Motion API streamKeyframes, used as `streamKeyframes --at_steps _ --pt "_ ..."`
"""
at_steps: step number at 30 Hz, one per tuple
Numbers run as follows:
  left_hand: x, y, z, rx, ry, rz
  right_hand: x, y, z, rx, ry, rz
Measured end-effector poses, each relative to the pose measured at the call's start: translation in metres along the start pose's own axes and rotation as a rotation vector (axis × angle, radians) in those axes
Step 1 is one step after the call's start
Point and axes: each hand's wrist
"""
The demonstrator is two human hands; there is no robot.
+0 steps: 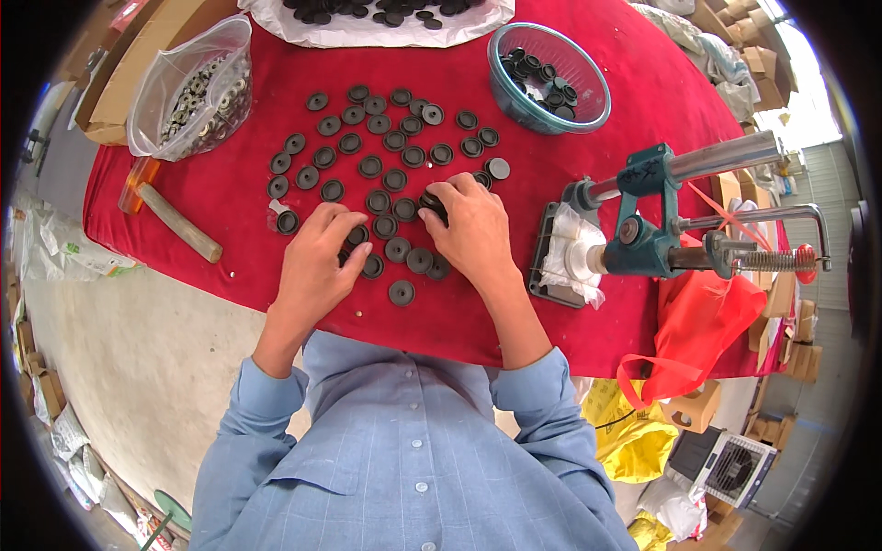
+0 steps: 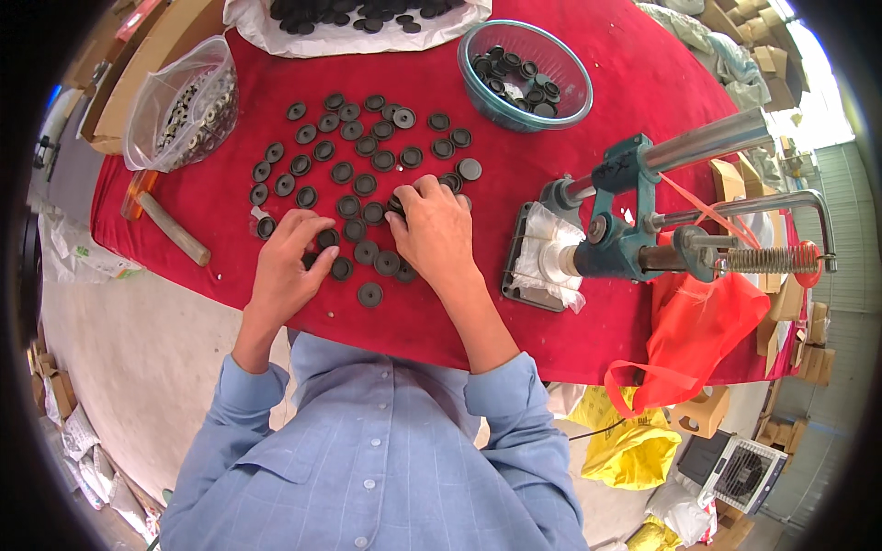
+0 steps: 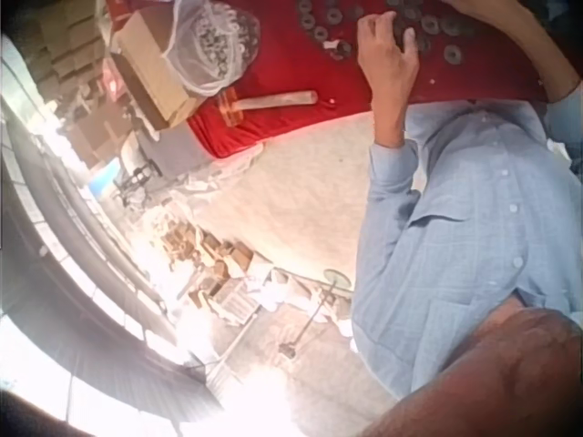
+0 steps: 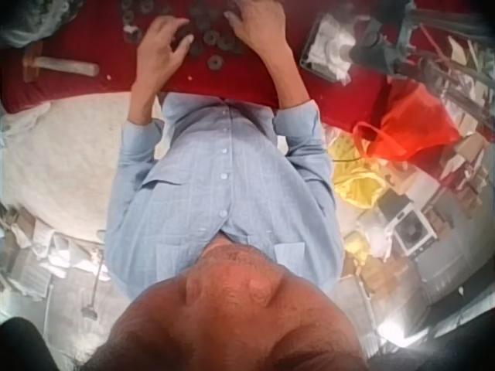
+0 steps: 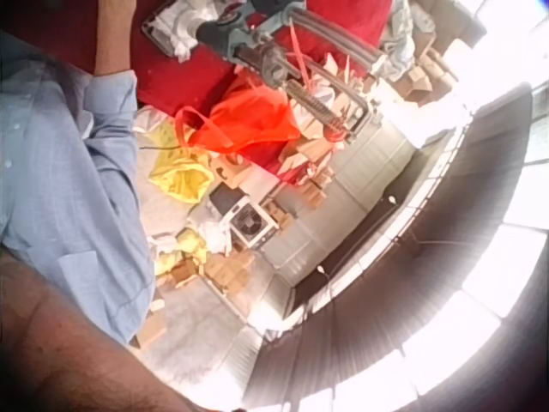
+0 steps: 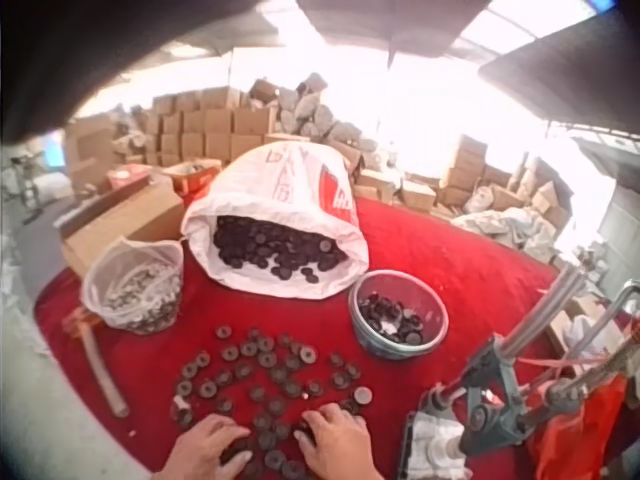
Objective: The person pours dark circular metal pieces from a white sack onto a red table and arranges them into rows. They then pick up small metallic cylindrical components and place them into the center of each circular piece, continuing this assembly process across the table.
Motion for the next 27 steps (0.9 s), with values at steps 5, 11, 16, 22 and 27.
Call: streamKeyframes --at_steps 5,11,16,22,27 --pt "-0.004 -0.019 -0.012 0.030 0.053 0.027 0.001 -0.007 0.005 0.135 -0.270 -0.083" --pt "-0.006 -0.037 -0.023 0.033 0.085 0.013 -0.004 -0.020 0.009 0.109 -0.404 -0.127" --pt "-0.005 -0.051 -0.034 0.013 0.099 -0.003 -0.010 -0.036 0.016 0.090 -0.458 -0.140" --pt "-0.006 -0.065 -0.044 0.010 0.033 -0.028 -0.011 -0.042 0.017 0.087 -0.493 -0.142" --pt "-0.006 -0.076 -0.050 0.021 -0.031 -0.065 -0.024 -0.040 0.008 -0.076 -0.347 -0.110"
Point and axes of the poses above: each hand's wrist, its own y-axis away from the middle knuckle, its own z-axis out of the back of the hand, x = y × z, and after that the axes turned 13 degrees about x, right-handed
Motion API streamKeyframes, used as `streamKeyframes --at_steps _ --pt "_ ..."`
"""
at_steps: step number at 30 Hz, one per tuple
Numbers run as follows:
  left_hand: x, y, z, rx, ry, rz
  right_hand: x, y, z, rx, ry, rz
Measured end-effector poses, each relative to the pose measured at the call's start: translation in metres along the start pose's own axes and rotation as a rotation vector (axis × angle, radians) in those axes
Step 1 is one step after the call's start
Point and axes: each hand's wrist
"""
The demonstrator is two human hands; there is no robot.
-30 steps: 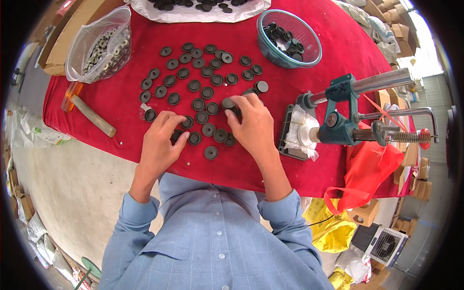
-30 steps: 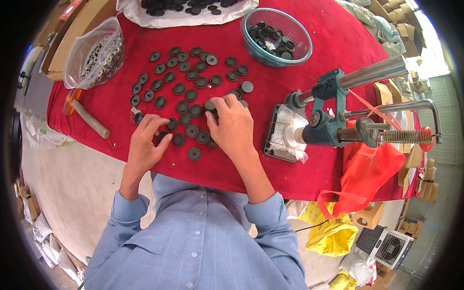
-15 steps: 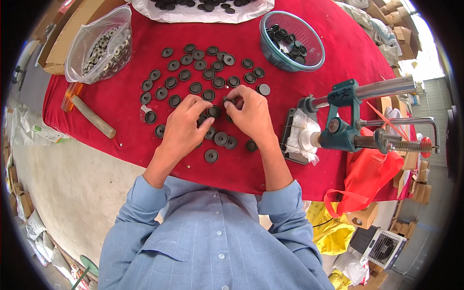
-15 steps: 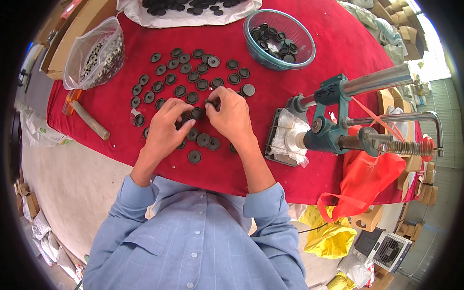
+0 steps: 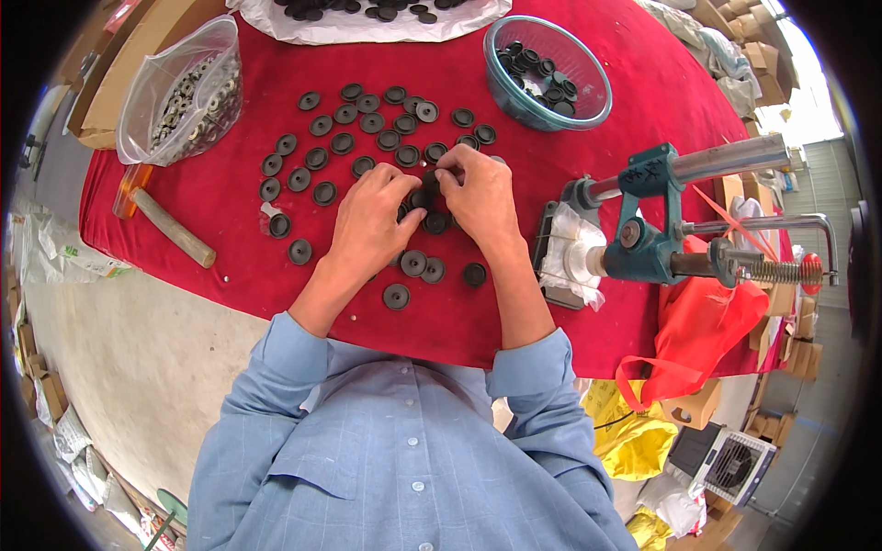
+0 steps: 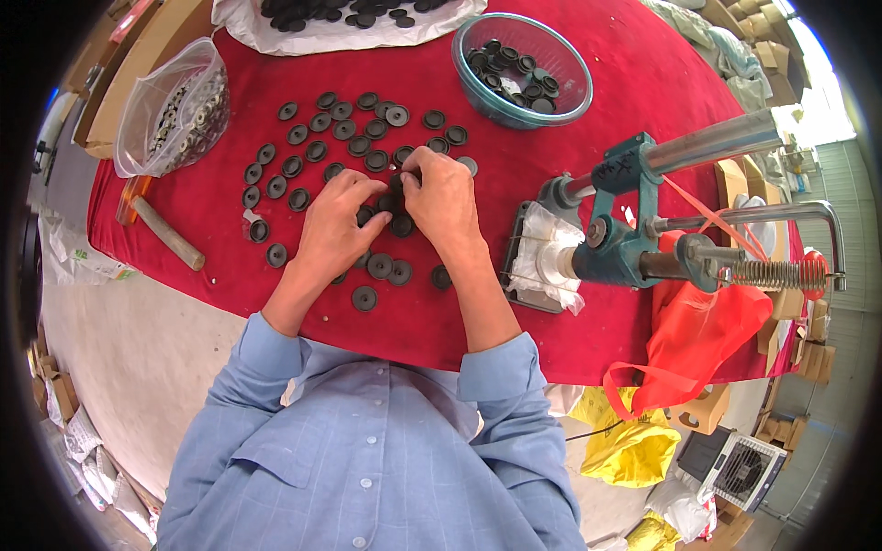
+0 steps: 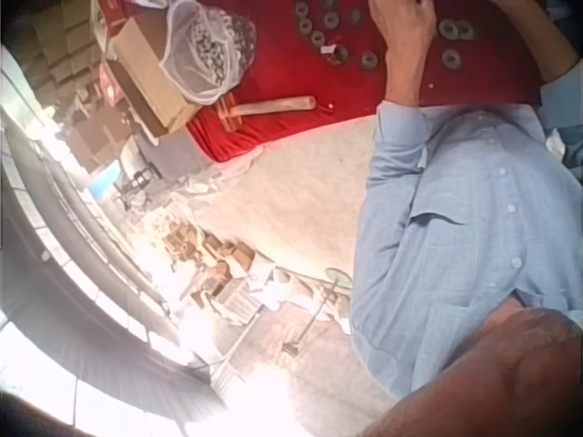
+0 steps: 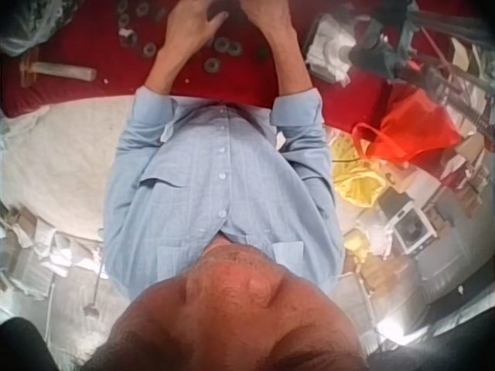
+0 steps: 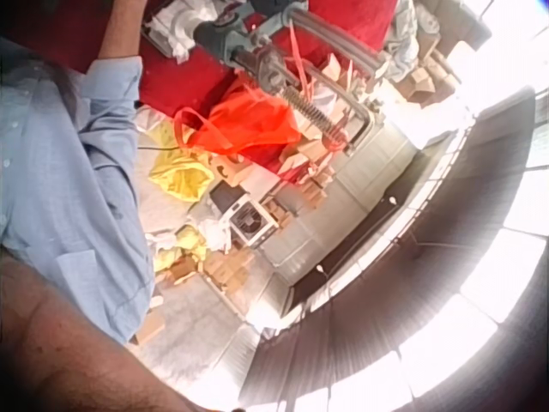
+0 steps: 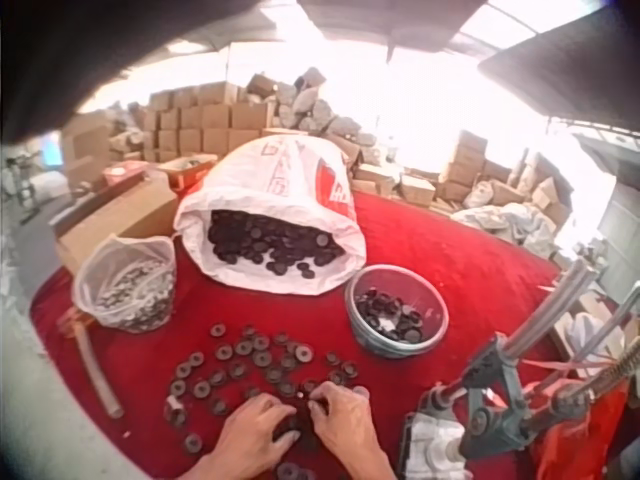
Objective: The person pours dark circular metal pieces from a white sack onto a red table and arranges them into rows. They then pick up small metallic cylindrical components and place them into the center of each circular piece, continuing this assembly process across the table.
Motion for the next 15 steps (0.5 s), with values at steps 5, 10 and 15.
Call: streamKeyframes --at_steps 5,10,15 --pt "0.006 0.000 -0.006 -0.030 -0.091 0.011 -0.002 0.007 0.022 -0.170 -0.097 -0.033" --pt "0.004 -0.002 -0.007 -0.098 -0.094 0.009 -0.006 0.049 0.052 -0.111 0.002 -0.197" --pt "-0.024 -0.004 -0.019 -0.014 -0.037 -0.138 -0.017 0.067 0.036 0.029 0.179 -0.223"
Point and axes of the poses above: each hand's wrist, its own y-axis away from the middle knuckle, its own z-axis out of the back of the hand, x = y × z, and after that the axes turned 13 degrees about x, right-handed
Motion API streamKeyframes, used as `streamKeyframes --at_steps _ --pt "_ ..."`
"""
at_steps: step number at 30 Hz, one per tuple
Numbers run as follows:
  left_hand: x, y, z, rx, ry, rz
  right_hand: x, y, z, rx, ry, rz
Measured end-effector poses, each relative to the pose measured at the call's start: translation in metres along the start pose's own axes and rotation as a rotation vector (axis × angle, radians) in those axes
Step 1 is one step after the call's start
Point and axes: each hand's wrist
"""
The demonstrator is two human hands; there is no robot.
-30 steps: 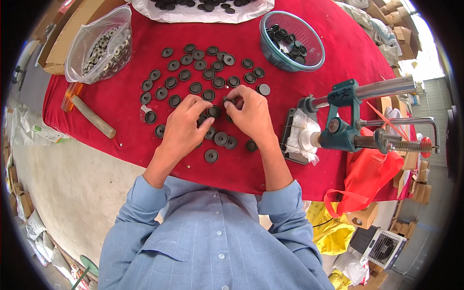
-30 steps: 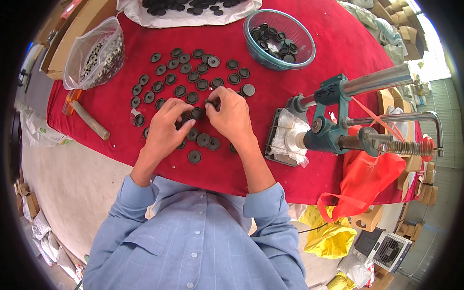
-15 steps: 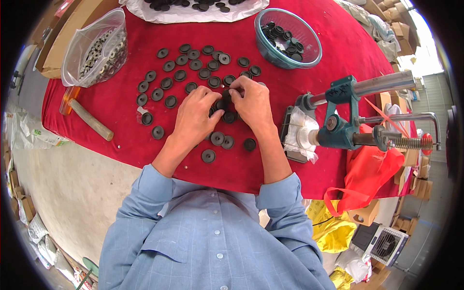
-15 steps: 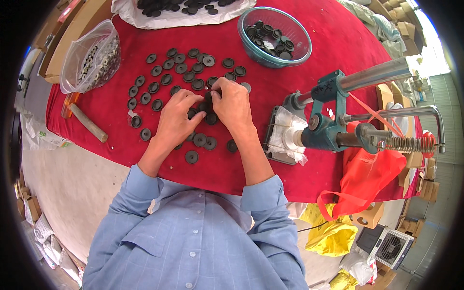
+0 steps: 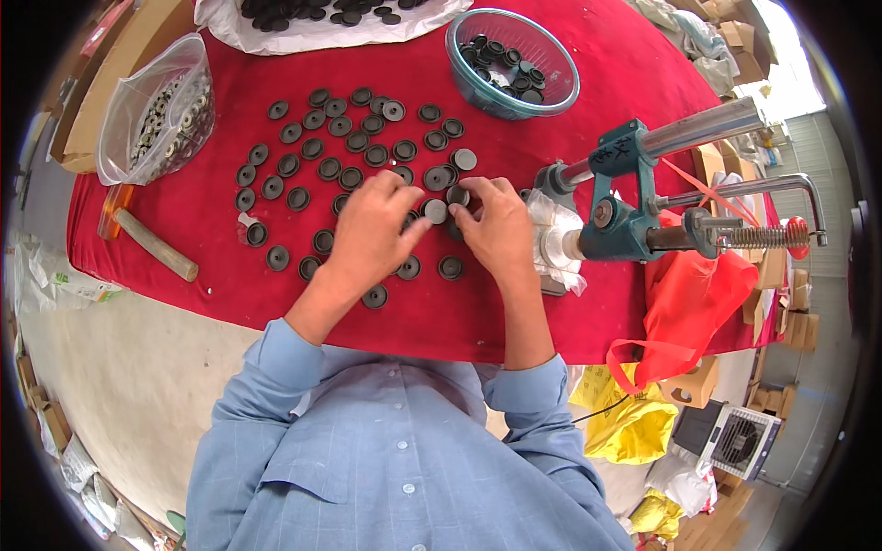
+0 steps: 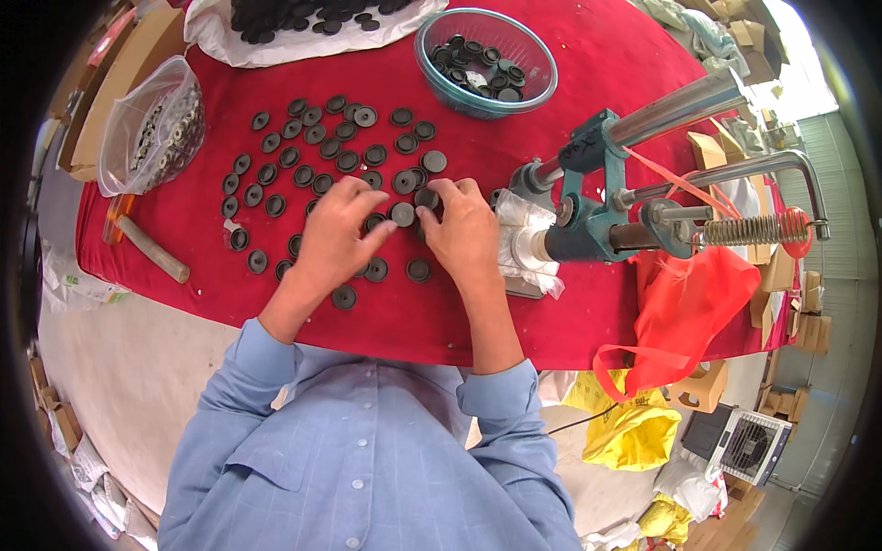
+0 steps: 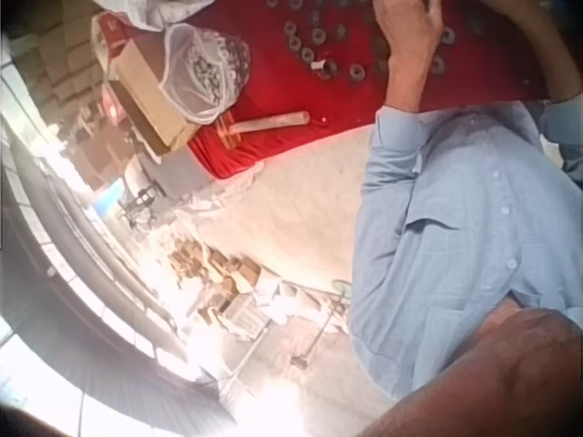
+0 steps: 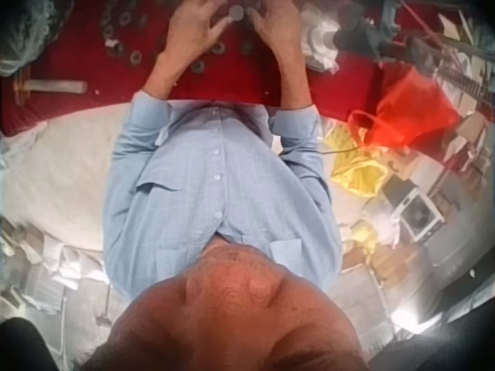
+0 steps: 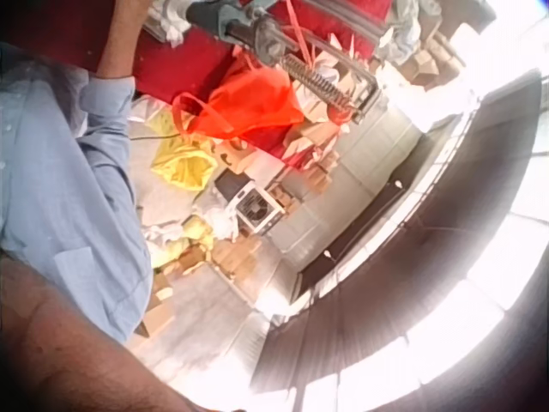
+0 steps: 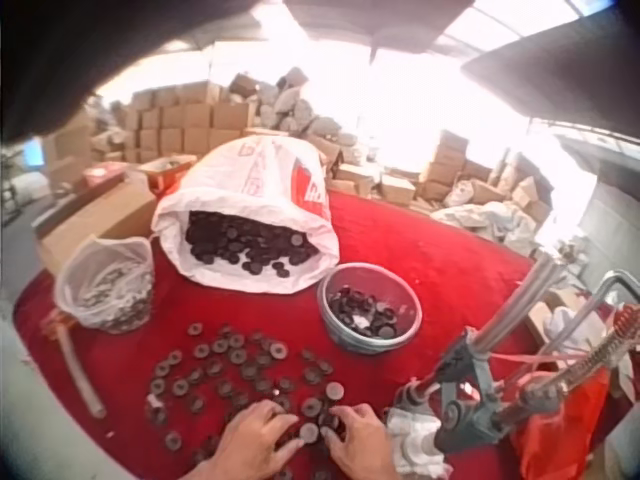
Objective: The person pours dark circular metal pieces from a white sack onto a red table and arranges them into rows. They then pick up small metallic cylindrical components and place them into the center of each circular piece, continuing this assembly process across the table.
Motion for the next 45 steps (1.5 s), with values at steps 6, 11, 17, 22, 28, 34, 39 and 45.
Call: streamKeyframes --at_steps 6,11,17,22,28,34,39,45 --pt "-0.010 -0.006 -0.018 0.101 -0.004 -0.032 -0.003 -0.006 -0.004 -0.051 0.012 0.017" --pt "-0.004 -0.007 -0.023 0.095 0.076 -0.061 -0.013 -0.014 0.011 -0.025 -0.035 -0.023" --pt "-0.005 -0.009 -0.018 0.099 0.145 -0.032 -0.003 -0.032 0.017 -0.037 0.222 -0.084" --pt "-0.004 -0.009 -0.010 0.143 0.221 -0.023 -0.012 -0.053 0.007 -0.031 0.192 0.096" --pt "0.008 0.016 0.040 -0.034 0.541 0.129 -0.011 -0.054 0.017 -0.071 -0.035 0.095" --pt "0.048 0.069 0.082 -0.189 0.139 0.214 -0.020 -0.065 0.018 -0.196 0.134 0.094" --pt "0.067 0.091 0.077 -0.164 -0.070 0.291 -0.027 -0.057 0.009 -0.162 0.274 0.167" --pt "0.068 0.097 0.071 -0.176 -0.145 0.234 0.005 -0.026 0.004 -0.157 0.197 0.259"
Point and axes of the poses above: each hand's wrist, its own y-axis away from the middle knuckle, its own z-axis out of the back of the hand, x = y × z, and after that the axes turned 13 degrees about x, right-handed
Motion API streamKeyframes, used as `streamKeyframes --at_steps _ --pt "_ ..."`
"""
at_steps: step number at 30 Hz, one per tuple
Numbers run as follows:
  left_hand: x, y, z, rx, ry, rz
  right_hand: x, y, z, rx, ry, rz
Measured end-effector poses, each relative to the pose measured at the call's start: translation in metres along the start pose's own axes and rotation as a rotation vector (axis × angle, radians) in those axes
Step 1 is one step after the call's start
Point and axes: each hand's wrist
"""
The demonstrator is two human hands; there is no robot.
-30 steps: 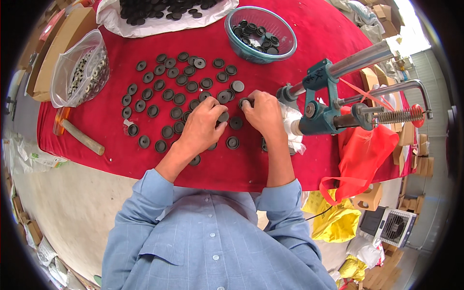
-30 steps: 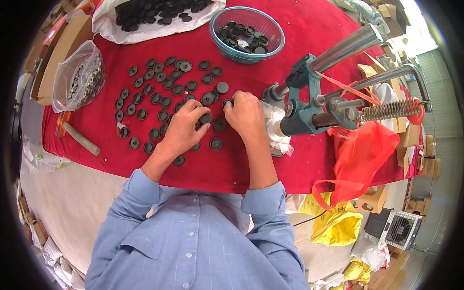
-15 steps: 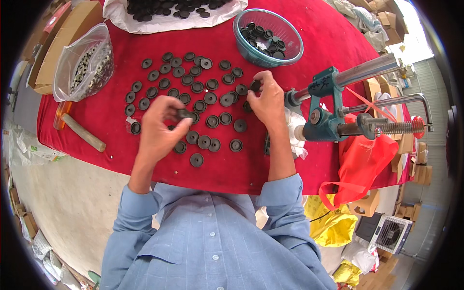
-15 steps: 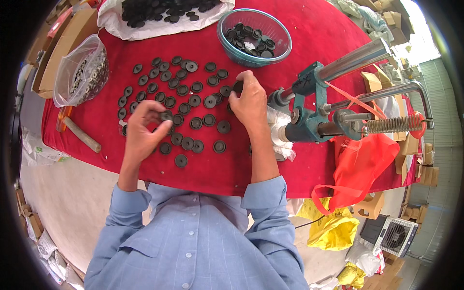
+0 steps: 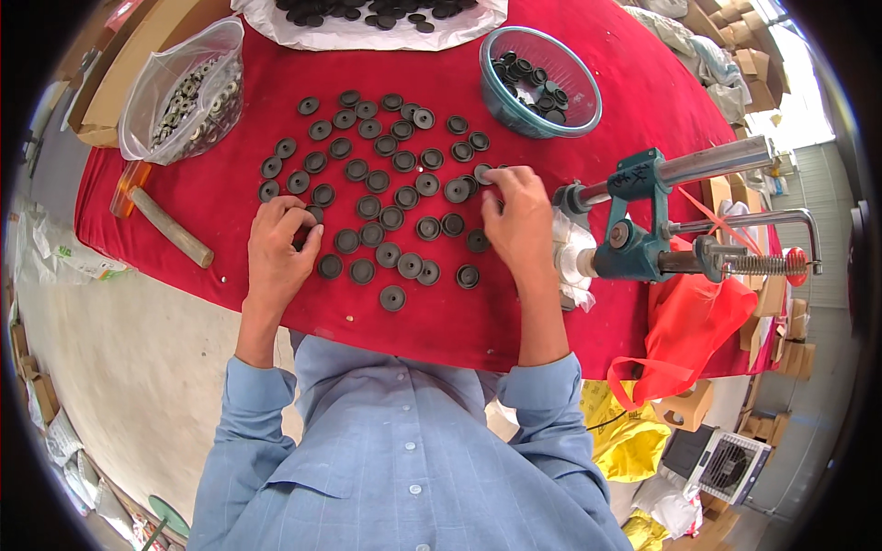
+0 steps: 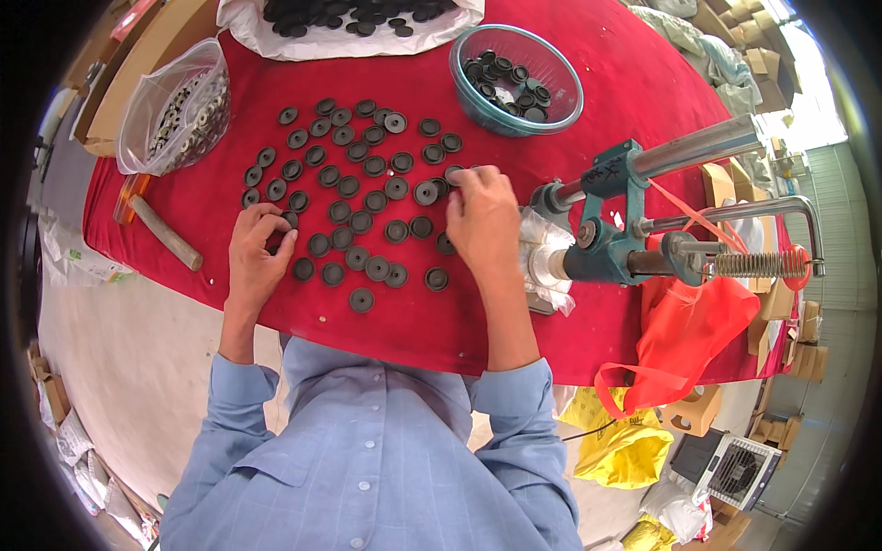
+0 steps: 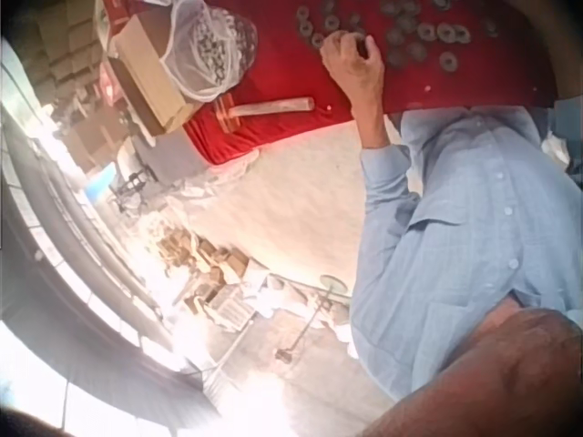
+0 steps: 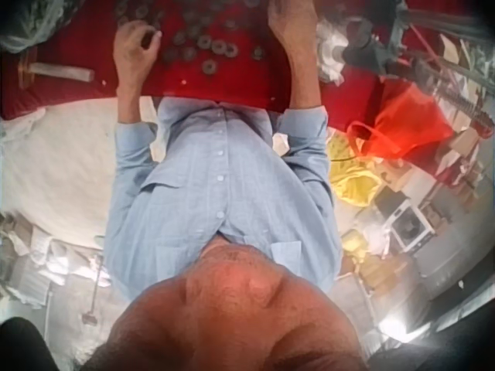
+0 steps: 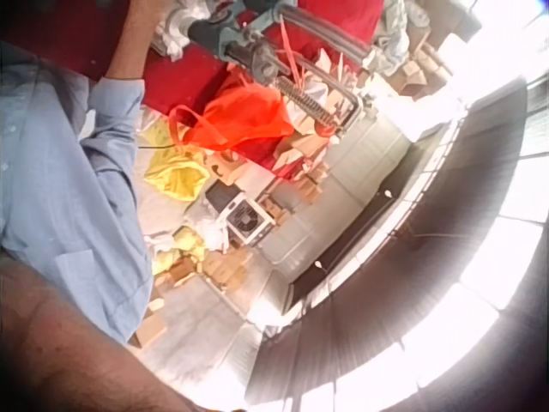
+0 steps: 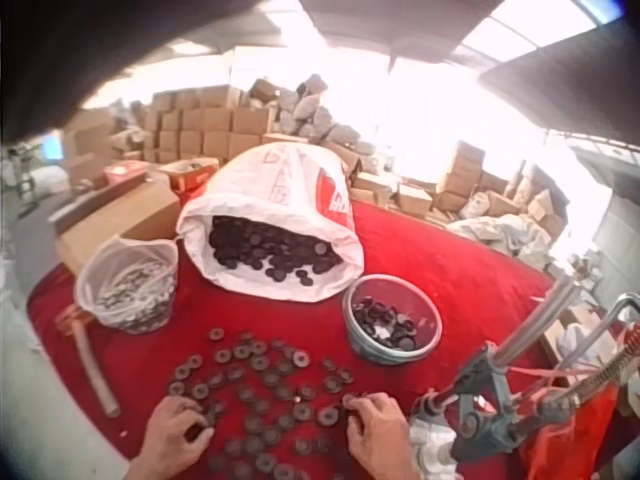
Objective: The person pours dark circular metal pieces from a white sack onto a red table and arranges them into rows. They then pick up small metallic cylindrical components and place them into the center of each circular piece, continuing this assembly process across the table.
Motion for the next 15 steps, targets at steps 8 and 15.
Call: streamKeyframes --at_steps 8,15 --pt "0.001 0.016 0.013 -0.128 0.120 0.050 0.025 0.001 -0.026 0.119 0.104 0.163" --pt "0.012 0.034 0.011 -0.227 0.093 0.089 0.018 -0.049 -0.018 0.010 0.027 0.167"
Point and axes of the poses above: each hand's wrist, its own y-axis away from the middle knuckle, its own z-axis out of the back of the hand, x = y × z, and after that the axes turned 13 degrees about x, right-handed
